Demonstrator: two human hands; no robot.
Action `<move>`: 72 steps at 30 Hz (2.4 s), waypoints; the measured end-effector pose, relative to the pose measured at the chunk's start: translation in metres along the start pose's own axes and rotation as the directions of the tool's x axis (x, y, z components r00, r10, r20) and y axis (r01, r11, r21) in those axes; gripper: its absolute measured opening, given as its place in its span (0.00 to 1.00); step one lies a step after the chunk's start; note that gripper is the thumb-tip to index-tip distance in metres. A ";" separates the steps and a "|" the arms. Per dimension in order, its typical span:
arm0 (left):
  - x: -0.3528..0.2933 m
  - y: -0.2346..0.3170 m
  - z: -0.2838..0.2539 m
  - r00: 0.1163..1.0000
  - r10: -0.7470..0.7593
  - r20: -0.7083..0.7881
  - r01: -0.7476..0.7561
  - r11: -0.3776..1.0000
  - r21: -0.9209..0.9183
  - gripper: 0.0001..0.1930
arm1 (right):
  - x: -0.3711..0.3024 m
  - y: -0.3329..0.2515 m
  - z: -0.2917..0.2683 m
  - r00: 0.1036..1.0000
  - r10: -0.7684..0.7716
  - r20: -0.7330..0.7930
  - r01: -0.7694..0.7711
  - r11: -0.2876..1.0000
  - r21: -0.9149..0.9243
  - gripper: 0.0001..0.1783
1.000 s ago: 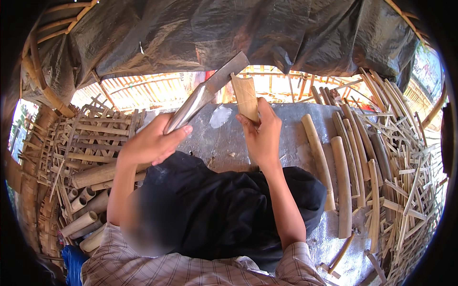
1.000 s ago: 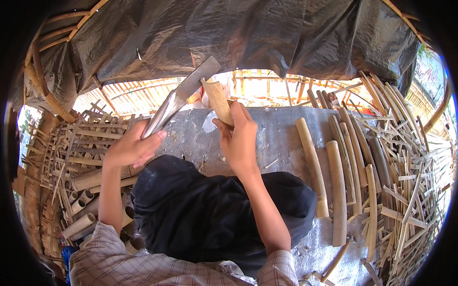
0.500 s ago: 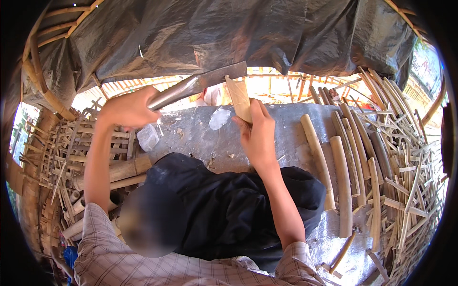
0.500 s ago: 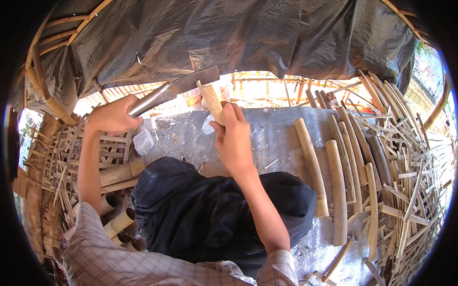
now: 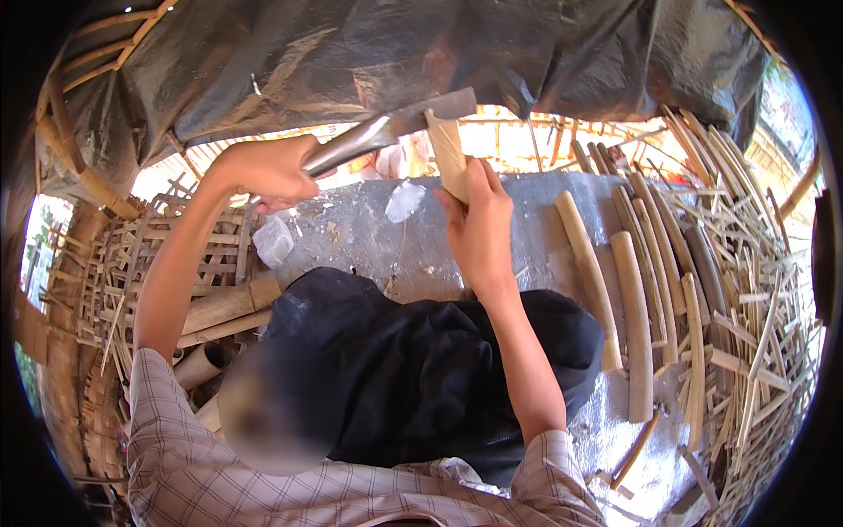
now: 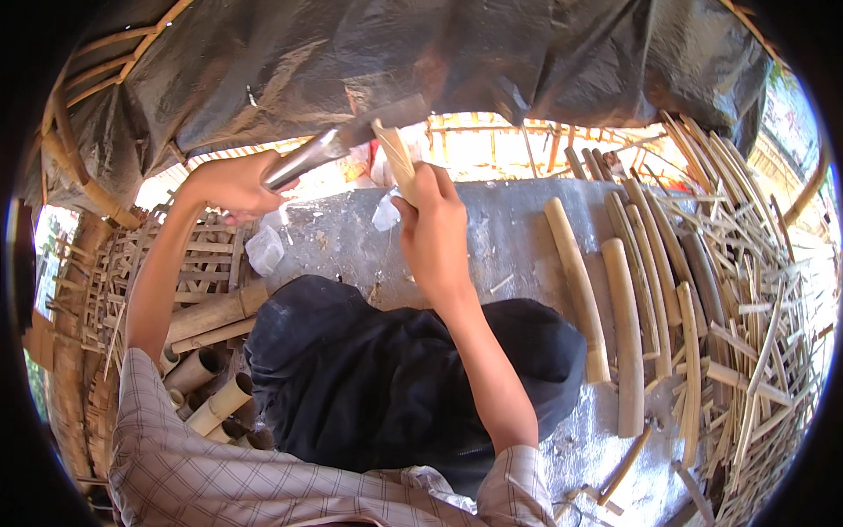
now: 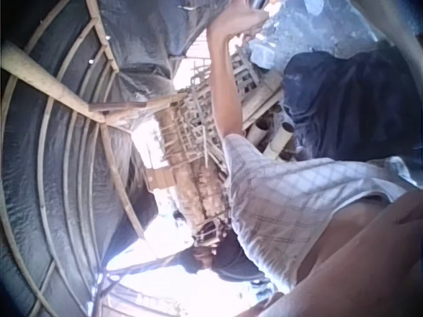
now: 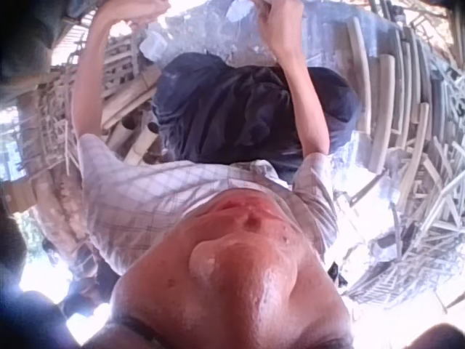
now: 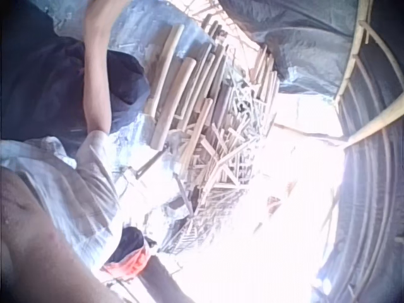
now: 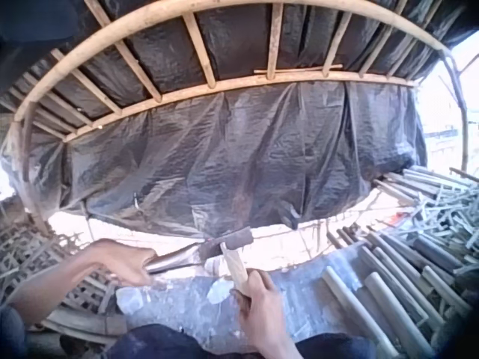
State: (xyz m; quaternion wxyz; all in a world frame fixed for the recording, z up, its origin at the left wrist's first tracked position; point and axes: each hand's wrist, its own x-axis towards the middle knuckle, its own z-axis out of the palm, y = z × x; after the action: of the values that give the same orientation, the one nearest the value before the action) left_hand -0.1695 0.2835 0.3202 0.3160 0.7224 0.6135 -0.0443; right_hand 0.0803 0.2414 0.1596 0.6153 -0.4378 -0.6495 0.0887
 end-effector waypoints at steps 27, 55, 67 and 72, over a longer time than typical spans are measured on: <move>-0.046 0.028 0.035 0.887 0.421 0.191 -0.234 0.766 -0.598 0.18 | -0.235 0.258 -0.261 0.621 0.781 -0.067 -0.246 0.114 -0.962 0.25; 0.006 -0.035 0.094 0.870 0.282 -0.404 -0.479 0.297 -0.826 0.13 | -0.227 0.240 -0.246 0.517 0.839 -0.171 -0.444 0.092 -0.891 0.29; -0.024 -0.079 0.064 0.823 0.546 -0.158 -0.171 -0.026 -0.985 0.19 | -0.097 0.105 -0.236 0.607 0.794 0.042 -0.790 0.608 -0.080 0.34; -0.013 -0.053 0.086 0.829 0.525 -0.190 -0.178 -0.074 -0.981 0.17 | 0.011 -0.032 -0.176 0.779 0.560 0.283 -0.543 0.828 -0.141 0.31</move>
State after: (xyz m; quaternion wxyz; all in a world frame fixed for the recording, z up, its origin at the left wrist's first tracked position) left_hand -0.1937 0.2304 0.2361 0.7949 0.4224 0.2102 0.3815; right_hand 0.2217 0.1546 0.2281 0.4402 -0.6045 -0.5839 0.3162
